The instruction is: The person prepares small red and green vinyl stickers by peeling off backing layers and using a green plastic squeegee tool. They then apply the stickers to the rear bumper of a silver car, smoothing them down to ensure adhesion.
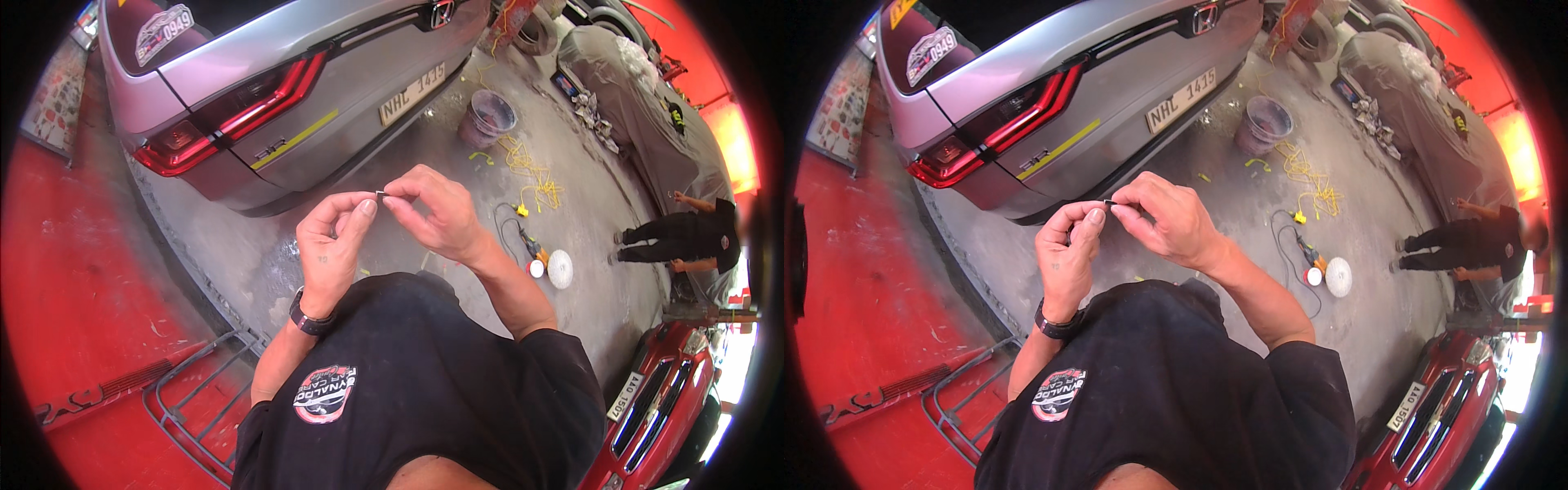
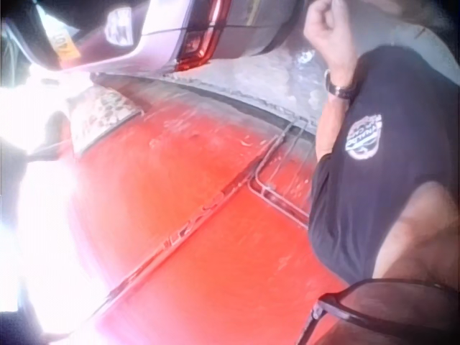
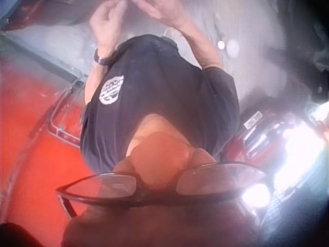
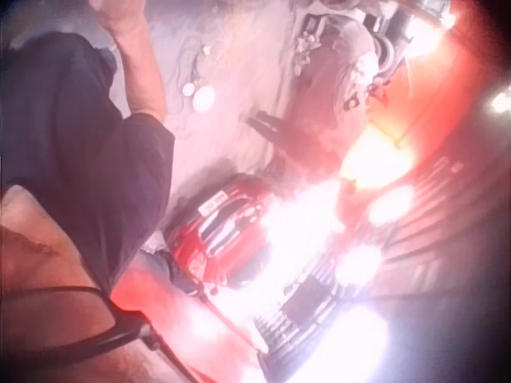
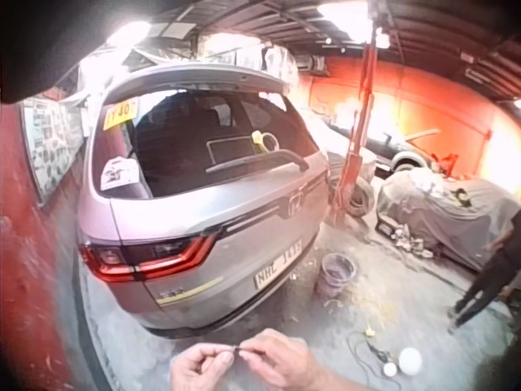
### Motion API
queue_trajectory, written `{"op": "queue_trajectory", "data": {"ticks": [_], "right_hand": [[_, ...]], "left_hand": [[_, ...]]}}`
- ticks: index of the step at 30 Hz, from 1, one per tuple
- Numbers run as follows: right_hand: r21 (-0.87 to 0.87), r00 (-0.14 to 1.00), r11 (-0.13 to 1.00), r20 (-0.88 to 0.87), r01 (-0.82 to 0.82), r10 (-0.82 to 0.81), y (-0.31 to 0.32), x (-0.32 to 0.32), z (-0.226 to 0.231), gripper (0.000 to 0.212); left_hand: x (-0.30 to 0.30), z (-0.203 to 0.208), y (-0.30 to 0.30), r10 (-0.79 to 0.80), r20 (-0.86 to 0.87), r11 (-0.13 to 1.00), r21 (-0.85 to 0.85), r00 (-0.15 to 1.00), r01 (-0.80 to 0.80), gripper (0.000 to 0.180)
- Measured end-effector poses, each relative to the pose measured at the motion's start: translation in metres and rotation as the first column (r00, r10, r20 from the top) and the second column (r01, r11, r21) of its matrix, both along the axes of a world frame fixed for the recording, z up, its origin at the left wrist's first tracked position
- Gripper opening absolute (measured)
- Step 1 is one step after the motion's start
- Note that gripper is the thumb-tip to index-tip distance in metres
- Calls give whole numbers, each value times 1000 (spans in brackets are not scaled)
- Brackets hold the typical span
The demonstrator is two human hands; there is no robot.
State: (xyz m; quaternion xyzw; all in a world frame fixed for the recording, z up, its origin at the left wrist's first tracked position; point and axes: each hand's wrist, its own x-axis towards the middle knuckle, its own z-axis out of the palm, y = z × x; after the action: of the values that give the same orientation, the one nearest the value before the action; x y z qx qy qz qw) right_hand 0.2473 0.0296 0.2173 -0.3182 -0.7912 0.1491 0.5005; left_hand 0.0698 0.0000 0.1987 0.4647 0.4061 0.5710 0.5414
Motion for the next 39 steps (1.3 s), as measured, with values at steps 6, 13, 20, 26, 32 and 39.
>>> {"op": "queue_trajectory", "data": {"ticks": [6, 13, 20, 26, 32, 39], "right_hand": [[35, 995, 996, 40, -88, 86, 10, -3, 17, 21], [-9, 992, 992, 3, -128, 128, 23, -7, 40, 23], [106, 991, 985, 44, -132, 128, 32, -12, 55, 21], [184, 978, 960, 57, -210, 203, 38, -27, 72, 21], [272, 968, 930, 121, -246, 221, 37, -32, 77, 22], [320, 962, 917, 205, -240, 181, 33, -32, 73, 24]], "left_hand": [[-4, 15, 7, -23, 112, 1000, -14, 993, 25, 12], [-10, 36, 14, 19, 281, 999, 29, 960, -28, 13], [-8, 49, 16, 170, 300, 967, 134, 939, -218, 14], [-7, 50, 11, 164, 420, 951, 173, 892, -256, 14], [-4, 47, 5, 197, 429, 939, 177, 881, -296, 14], [-2, 47, -2, 233, 364, 943, 142, 902, -301, 12]]}}
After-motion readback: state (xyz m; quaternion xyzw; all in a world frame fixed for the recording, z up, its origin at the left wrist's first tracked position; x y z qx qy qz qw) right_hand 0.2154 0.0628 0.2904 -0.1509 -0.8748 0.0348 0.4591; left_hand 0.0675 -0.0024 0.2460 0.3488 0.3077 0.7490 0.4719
